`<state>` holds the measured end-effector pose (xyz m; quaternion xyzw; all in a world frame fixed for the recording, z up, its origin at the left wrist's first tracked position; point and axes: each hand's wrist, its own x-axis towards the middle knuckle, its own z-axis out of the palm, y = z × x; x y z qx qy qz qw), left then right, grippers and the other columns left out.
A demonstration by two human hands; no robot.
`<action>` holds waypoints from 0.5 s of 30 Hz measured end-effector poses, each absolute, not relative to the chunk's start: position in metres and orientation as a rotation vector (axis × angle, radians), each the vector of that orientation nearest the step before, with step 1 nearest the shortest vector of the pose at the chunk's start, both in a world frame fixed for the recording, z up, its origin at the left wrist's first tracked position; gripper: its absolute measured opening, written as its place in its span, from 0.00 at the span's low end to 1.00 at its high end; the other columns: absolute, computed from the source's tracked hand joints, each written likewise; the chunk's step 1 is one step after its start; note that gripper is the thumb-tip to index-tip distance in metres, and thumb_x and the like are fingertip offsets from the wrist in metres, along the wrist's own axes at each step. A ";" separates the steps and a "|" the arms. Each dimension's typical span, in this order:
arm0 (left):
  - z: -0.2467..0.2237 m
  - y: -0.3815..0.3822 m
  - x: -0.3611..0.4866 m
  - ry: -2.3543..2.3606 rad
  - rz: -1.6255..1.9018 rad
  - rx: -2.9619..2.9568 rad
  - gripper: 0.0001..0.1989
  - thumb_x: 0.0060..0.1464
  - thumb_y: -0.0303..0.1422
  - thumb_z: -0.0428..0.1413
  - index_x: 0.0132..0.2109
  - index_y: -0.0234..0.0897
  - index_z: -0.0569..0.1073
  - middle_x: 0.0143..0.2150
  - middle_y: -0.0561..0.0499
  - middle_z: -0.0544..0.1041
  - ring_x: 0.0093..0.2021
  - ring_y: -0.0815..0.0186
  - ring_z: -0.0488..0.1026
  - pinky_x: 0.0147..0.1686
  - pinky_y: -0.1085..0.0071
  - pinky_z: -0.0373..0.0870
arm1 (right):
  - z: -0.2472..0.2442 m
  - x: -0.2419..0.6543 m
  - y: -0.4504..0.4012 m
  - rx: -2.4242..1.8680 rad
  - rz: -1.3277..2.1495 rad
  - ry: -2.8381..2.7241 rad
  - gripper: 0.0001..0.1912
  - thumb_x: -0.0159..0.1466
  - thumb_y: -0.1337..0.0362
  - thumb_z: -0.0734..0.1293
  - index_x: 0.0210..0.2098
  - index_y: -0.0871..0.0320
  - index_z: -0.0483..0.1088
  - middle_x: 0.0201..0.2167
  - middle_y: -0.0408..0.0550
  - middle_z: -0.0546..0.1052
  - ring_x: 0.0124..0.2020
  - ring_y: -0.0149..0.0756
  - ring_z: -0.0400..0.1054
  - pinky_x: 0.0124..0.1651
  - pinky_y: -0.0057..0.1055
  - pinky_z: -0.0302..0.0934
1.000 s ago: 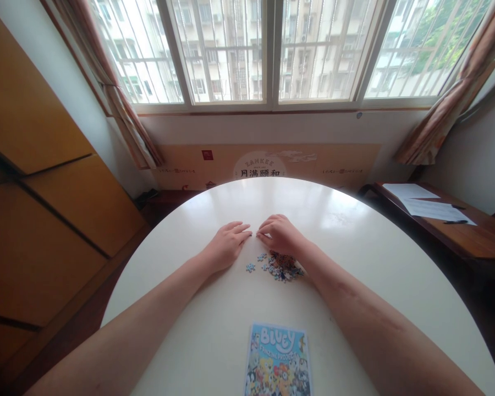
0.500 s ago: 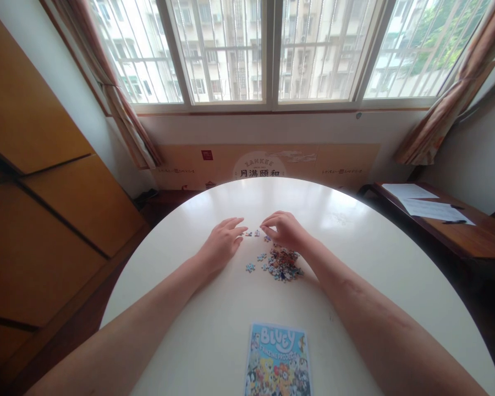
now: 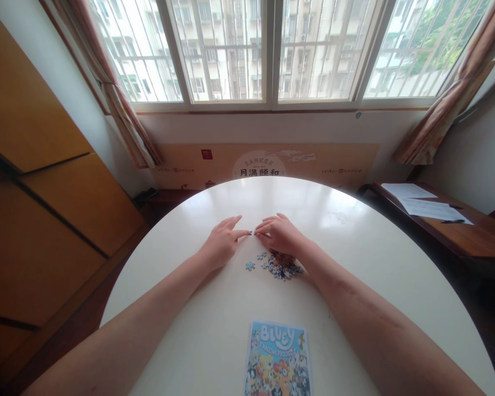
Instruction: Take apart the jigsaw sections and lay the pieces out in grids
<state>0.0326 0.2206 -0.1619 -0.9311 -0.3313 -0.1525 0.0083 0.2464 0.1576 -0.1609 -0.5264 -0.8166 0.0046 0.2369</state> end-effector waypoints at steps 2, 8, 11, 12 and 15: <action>-0.162 0.221 0.033 -1.026 -0.522 -2.905 0.22 0.59 0.23 0.51 0.54 0.48 0.79 0.68 0.48 0.64 0.66 0.52 0.61 0.63 0.52 0.61 | -0.162 0.247 0.157 -1.439 0.004 -2.237 0.13 0.68 0.63 0.64 0.44 0.46 0.79 0.47 0.46 0.81 0.55 0.47 0.70 0.62 0.59 0.49; -0.160 0.225 0.031 -0.998 -0.780 -2.877 0.24 0.57 0.19 0.48 0.54 0.40 0.78 0.64 0.43 0.68 0.62 0.53 0.65 0.61 0.53 0.65 | -0.146 0.259 0.160 -1.409 -0.106 -2.009 0.12 0.68 0.63 0.63 0.41 0.51 0.80 0.44 0.47 0.82 0.49 0.42 0.75 0.58 0.46 0.61; -0.157 0.226 0.030 -0.945 -0.954 -2.866 0.22 0.56 0.18 0.49 0.51 0.37 0.79 0.60 0.42 0.72 0.58 0.54 0.68 0.58 0.54 0.68 | -0.132 0.271 0.156 -1.481 -0.101 -1.902 0.13 0.68 0.63 0.62 0.39 0.54 0.81 0.42 0.47 0.82 0.47 0.42 0.75 0.53 0.40 0.66; -0.155 0.226 0.030 -0.923 -1.013 -2.864 0.21 0.55 0.18 0.49 0.49 0.37 0.80 0.57 0.43 0.74 0.56 0.55 0.70 0.56 0.55 0.70 | -0.129 0.275 0.154 -1.535 -0.077 -1.888 0.13 0.67 0.63 0.62 0.39 0.54 0.81 0.42 0.47 0.82 0.46 0.42 0.76 0.52 0.40 0.67; -0.150 0.220 0.030 -0.838 -1.092 -2.932 0.18 0.53 0.17 0.50 0.42 0.39 0.81 0.47 0.47 0.79 0.48 0.59 0.74 0.50 0.60 0.74 | -0.130 0.281 0.140 -1.700 0.015 -1.924 0.12 0.66 0.63 0.64 0.41 0.54 0.80 0.44 0.48 0.82 0.47 0.44 0.75 0.51 0.42 0.68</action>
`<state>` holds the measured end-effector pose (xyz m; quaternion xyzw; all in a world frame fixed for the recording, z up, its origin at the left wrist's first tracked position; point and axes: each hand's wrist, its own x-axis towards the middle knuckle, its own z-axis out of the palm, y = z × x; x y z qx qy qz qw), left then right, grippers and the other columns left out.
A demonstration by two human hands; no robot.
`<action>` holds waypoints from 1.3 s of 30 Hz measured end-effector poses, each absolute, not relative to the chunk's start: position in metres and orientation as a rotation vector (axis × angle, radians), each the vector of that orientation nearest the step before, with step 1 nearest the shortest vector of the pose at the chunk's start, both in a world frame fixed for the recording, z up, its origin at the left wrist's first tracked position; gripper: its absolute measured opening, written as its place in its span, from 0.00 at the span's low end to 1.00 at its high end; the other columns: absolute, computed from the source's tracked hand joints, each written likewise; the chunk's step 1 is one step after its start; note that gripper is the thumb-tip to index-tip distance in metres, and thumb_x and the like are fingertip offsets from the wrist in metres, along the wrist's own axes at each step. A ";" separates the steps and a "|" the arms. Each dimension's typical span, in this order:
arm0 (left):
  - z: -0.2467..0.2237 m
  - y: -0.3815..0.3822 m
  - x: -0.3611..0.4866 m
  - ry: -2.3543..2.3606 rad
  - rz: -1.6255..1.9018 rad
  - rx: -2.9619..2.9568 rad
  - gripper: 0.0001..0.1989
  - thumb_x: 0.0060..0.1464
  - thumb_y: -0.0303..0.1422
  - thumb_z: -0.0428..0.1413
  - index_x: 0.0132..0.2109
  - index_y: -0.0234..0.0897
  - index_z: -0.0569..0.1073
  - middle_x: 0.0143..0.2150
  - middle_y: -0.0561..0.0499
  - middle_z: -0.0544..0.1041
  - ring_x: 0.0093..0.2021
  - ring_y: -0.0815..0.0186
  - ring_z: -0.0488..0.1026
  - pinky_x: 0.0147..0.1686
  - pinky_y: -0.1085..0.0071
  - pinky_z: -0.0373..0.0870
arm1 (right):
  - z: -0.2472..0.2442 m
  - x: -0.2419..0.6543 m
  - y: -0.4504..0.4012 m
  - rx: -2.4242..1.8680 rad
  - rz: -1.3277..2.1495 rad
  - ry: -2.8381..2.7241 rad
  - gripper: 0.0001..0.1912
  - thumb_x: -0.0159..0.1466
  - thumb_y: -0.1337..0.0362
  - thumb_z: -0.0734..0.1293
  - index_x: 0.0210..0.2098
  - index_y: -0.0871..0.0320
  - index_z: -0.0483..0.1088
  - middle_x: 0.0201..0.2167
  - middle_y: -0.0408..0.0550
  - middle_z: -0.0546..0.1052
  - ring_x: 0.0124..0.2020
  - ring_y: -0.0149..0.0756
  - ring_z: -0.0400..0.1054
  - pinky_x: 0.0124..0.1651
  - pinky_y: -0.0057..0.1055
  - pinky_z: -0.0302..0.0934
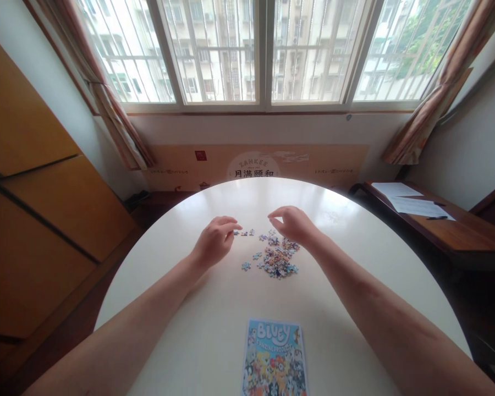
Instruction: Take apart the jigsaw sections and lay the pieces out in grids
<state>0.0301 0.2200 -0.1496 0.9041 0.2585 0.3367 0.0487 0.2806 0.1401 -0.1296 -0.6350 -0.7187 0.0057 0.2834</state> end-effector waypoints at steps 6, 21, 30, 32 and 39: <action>-0.135 0.209 0.028 0.754 0.737 2.758 0.17 0.51 0.19 0.50 0.34 0.41 0.81 0.38 0.53 0.81 0.37 0.63 0.78 0.39 0.66 0.75 | -0.154 0.263 0.109 -1.771 -0.014 -2.016 0.14 0.65 0.64 0.65 0.47 0.53 0.79 0.49 0.50 0.79 0.52 0.47 0.72 0.57 0.46 0.65; -0.133 0.207 0.023 0.674 0.481 2.787 0.22 0.50 0.21 0.51 0.44 0.47 0.82 0.44 0.54 0.81 0.39 0.64 0.77 0.40 0.70 0.73 | -0.156 0.230 0.091 -1.618 -0.061 -2.302 0.18 0.72 0.55 0.58 0.58 0.37 0.70 0.68 0.46 0.61 0.71 0.56 0.45 0.66 0.70 0.38; -0.109 0.222 -0.004 0.825 0.127 2.760 0.20 0.46 0.22 0.52 0.36 0.50 0.84 0.39 0.55 0.83 0.37 0.63 0.77 0.36 0.72 0.70 | -0.162 0.261 0.087 -1.601 -0.273 -2.008 0.16 0.71 0.60 0.58 0.50 0.48 0.76 0.58 0.48 0.73 0.67 0.53 0.56 0.65 0.63 0.48; -0.107 0.232 -0.013 1.008 0.094 2.720 0.17 0.47 0.24 0.54 0.34 0.50 0.84 0.38 0.54 0.83 0.34 0.62 0.77 0.34 0.71 0.69 | -0.164 0.269 0.090 -1.589 -0.267 -1.918 0.16 0.71 0.61 0.58 0.47 0.50 0.77 0.55 0.49 0.76 0.64 0.52 0.61 0.64 0.59 0.53; -0.123 0.261 -0.028 1.297 0.338 2.703 0.10 0.52 0.31 0.57 0.36 0.46 0.84 0.40 0.51 0.83 0.39 0.59 0.77 0.36 0.70 0.70 | -0.168 0.290 0.099 -1.630 -0.116 -1.534 0.17 0.69 0.58 0.58 0.40 0.55 0.79 0.41 0.51 0.81 0.46 0.46 0.74 0.52 0.44 0.66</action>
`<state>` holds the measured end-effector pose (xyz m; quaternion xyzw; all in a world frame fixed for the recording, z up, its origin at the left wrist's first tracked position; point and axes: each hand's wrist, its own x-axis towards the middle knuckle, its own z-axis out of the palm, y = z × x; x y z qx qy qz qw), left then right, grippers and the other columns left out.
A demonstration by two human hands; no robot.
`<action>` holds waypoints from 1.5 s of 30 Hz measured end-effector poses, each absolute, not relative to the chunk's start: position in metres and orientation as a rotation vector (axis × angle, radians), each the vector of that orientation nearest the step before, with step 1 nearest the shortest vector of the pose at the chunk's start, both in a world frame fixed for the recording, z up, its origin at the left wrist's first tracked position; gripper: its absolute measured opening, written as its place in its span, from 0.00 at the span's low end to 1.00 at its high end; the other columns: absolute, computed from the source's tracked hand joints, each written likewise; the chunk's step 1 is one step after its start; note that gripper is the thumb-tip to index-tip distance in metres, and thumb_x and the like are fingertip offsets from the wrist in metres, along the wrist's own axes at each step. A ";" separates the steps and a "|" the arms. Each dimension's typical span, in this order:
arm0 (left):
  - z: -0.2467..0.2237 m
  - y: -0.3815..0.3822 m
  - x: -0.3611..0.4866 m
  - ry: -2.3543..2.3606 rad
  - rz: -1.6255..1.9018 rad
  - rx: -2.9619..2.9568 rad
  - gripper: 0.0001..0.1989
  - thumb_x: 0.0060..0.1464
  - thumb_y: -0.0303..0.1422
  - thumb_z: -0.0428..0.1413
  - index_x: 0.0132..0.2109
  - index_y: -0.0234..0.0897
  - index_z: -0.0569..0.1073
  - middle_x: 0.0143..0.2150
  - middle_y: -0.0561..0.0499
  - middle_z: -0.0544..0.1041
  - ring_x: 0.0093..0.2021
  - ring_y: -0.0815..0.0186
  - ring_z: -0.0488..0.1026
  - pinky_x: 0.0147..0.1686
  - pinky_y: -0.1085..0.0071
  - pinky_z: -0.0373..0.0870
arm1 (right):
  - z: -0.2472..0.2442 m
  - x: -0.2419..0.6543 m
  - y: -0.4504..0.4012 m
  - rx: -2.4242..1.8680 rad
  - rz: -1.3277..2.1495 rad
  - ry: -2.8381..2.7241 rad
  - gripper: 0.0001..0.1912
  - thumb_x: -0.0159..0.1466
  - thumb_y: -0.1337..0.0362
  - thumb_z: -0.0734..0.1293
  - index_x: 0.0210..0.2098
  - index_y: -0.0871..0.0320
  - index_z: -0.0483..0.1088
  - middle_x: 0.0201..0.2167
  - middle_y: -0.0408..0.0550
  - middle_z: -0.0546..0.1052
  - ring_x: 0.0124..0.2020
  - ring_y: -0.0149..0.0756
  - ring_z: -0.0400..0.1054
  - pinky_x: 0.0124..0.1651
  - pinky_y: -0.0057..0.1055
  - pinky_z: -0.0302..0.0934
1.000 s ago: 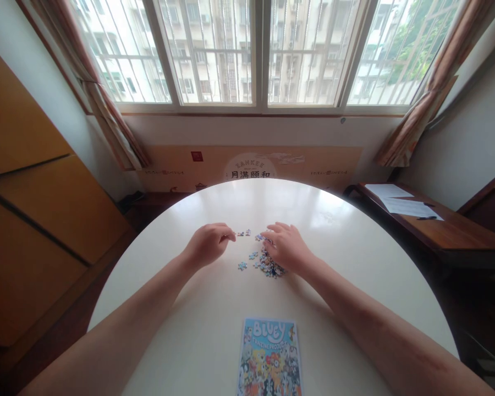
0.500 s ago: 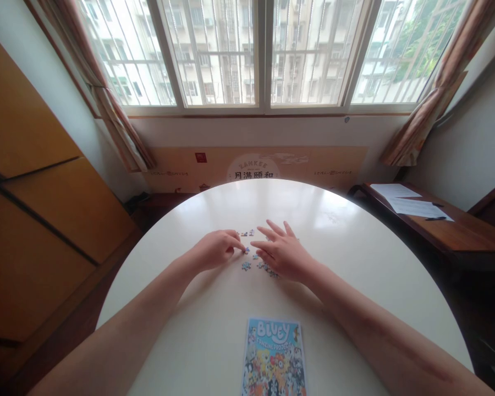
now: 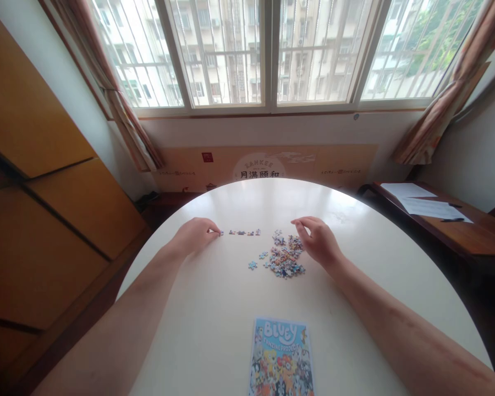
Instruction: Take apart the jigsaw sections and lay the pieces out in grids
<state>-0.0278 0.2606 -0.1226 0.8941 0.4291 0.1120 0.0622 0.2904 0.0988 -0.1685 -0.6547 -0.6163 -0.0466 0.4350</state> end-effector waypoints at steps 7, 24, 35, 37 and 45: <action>-0.139 0.274 -0.025 1.311 0.437 2.708 0.10 0.55 0.33 0.57 0.39 0.46 0.84 0.41 0.51 0.82 0.41 0.58 0.76 0.39 0.67 0.70 | -0.173 0.291 0.101 -1.656 -0.133 -1.478 0.19 0.69 0.57 0.58 0.38 0.56 0.79 0.40 0.50 0.81 0.44 0.45 0.74 0.50 0.42 0.65; -0.146 0.280 -0.024 1.224 0.523 2.666 0.10 0.54 0.32 0.57 0.38 0.45 0.83 0.39 0.52 0.82 0.38 0.61 0.76 0.42 0.68 0.70 | -0.178 0.294 0.105 -1.666 -0.067 -1.408 0.19 0.67 0.56 0.58 0.35 0.55 0.79 0.38 0.49 0.81 0.44 0.45 0.74 0.50 0.42 0.64; -0.166 0.291 -0.022 1.282 0.857 2.037 0.16 0.52 0.43 0.57 0.39 0.35 0.81 0.35 0.48 0.81 0.31 0.65 0.73 0.33 0.71 0.67 | -0.191 0.318 0.114 -1.624 0.240 -1.019 0.19 0.64 0.55 0.60 0.35 0.59 0.80 0.37 0.50 0.82 0.43 0.43 0.74 0.51 0.40 0.64; -0.168 0.296 -0.020 1.345 0.901 1.954 0.16 0.50 0.43 0.58 0.37 0.35 0.81 0.35 0.48 0.81 0.31 0.66 0.73 0.31 0.71 0.66 | -0.191 0.318 0.115 -1.585 0.277 -0.957 0.19 0.63 0.54 0.61 0.35 0.60 0.80 0.38 0.50 0.82 0.44 0.42 0.73 0.51 0.39 0.64; -0.162 0.312 -0.013 1.610 0.758 1.899 0.10 0.48 0.39 0.59 0.33 0.38 0.81 0.29 0.51 0.80 0.26 0.66 0.72 0.25 0.71 0.63 | -0.189 0.314 0.115 -1.497 0.373 -0.865 0.20 0.61 0.49 0.63 0.32 0.58 0.79 0.38 0.51 0.82 0.45 0.43 0.73 0.50 0.37 0.64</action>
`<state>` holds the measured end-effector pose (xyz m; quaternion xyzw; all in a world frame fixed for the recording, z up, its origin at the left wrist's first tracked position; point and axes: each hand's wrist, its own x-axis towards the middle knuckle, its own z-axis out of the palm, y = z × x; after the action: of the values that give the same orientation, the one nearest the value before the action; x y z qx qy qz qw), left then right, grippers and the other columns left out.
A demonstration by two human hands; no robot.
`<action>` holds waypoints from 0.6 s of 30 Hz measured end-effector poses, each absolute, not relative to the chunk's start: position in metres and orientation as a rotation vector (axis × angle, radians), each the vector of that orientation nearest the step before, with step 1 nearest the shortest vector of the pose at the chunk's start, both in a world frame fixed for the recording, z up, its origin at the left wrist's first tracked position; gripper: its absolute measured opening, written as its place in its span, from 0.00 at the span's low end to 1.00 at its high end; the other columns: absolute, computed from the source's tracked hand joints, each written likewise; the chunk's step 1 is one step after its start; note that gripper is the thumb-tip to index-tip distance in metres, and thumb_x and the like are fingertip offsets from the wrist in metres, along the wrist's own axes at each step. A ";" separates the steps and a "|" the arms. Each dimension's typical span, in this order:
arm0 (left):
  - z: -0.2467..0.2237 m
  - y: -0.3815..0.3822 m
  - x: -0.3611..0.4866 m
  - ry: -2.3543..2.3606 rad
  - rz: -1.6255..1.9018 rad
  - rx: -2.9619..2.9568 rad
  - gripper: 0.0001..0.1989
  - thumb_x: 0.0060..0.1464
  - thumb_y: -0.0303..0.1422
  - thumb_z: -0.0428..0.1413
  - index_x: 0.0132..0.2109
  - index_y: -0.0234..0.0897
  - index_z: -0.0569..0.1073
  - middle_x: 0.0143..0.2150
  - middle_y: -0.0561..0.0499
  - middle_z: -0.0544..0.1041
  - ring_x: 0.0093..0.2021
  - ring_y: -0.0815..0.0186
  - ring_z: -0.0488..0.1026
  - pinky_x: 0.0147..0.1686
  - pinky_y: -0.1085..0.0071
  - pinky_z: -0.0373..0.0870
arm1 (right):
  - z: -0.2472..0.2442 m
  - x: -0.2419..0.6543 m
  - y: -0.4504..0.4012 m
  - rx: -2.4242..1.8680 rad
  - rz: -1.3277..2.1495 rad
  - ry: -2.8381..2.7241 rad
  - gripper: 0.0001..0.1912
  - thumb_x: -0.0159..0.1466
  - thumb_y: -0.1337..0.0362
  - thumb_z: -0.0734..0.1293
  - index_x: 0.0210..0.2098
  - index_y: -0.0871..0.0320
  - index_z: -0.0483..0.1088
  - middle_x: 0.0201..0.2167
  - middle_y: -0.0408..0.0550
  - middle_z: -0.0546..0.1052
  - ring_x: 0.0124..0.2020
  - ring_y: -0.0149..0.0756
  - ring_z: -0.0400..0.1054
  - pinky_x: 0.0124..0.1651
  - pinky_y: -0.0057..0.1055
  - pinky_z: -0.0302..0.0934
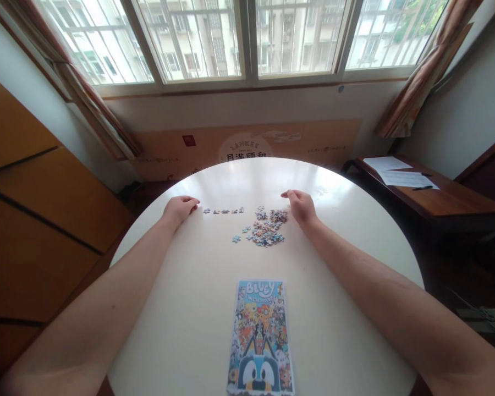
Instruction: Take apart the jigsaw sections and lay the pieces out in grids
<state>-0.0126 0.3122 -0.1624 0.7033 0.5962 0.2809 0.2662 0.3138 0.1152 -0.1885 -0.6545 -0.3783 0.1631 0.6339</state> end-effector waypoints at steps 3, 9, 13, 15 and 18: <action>-0.160 0.311 -0.013 1.615 0.753 1.909 0.10 0.49 0.39 0.58 0.33 0.39 0.81 0.28 0.51 0.80 0.25 0.66 0.71 0.25 0.70 0.62 | -0.191 0.316 0.117 -1.489 0.363 -0.883 0.20 0.60 0.49 0.64 0.30 0.58 0.79 0.37 0.51 0.82 0.45 0.44 0.73 0.52 0.38 0.63; -0.155 0.299 -0.019 1.563 0.709 2.196 0.11 0.52 0.40 0.58 0.37 0.42 0.82 0.37 0.51 0.82 0.38 0.61 0.76 0.36 0.69 0.67 | -0.193 0.318 0.118 -1.455 0.353 -0.890 0.20 0.62 0.50 0.62 0.33 0.58 0.79 0.39 0.52 0.82 0.45 0.44 0.73 0.52 0.40 0.63; -0.149 0.293 -0.021 1.495 0.583 2.336 0.12 0.53 0.40 0.58 0.41 0.43 0.83 0.37 0.51 0.82 0.37 0.61 0.76 0.39 0.70 0.69 | -0.190 0.315 0.115 -1.489 0.336 -0.983 0.20 0.63 0.51 0.61 0.33 0.57 0.79 0.38 0.50 0.82 0.44 0.43 0.73 0.53 0.40 0.62; -0.148 0.291 -0.022 1.467 0.547 2.383 0.14 0.53 0.41 0.58 0.43 0.43 0.83 0.36 0.51 0.81 0.36 0.62 0.76 0.39 0.70 0.69 | -0.187 0.313 0.113 -1.511 0.323 -1.011 0.20 0.63 0.51 0.61 0.33 0.57 0.79 0.37 0.50 0.82 0.44 0.44 0.73 0.54 0.40 0.61; -0.149 0.291 -0.023 1.424 0.533 2.455 0.16 0.53 0.44 0.58 0.44 0.43 0.83 0.37 0.51 0.81 0.36 0.62 0.75 0.39 0.70 0.69 | -0.184 0.311 0.111 -1.522 0.324 -1.015 0.20 0.63 0.51 0.61 0.33 0.58 0.79 0.37 0.50 0.82 0.43 0.44 0.73 0.54 0.40 0.61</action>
<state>-0.0226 0.2910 -0.1487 0.8434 0.4890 0.1831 0.1266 0.3112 0.1111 -0.1838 -0.6563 -0.4374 0.1398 0.5986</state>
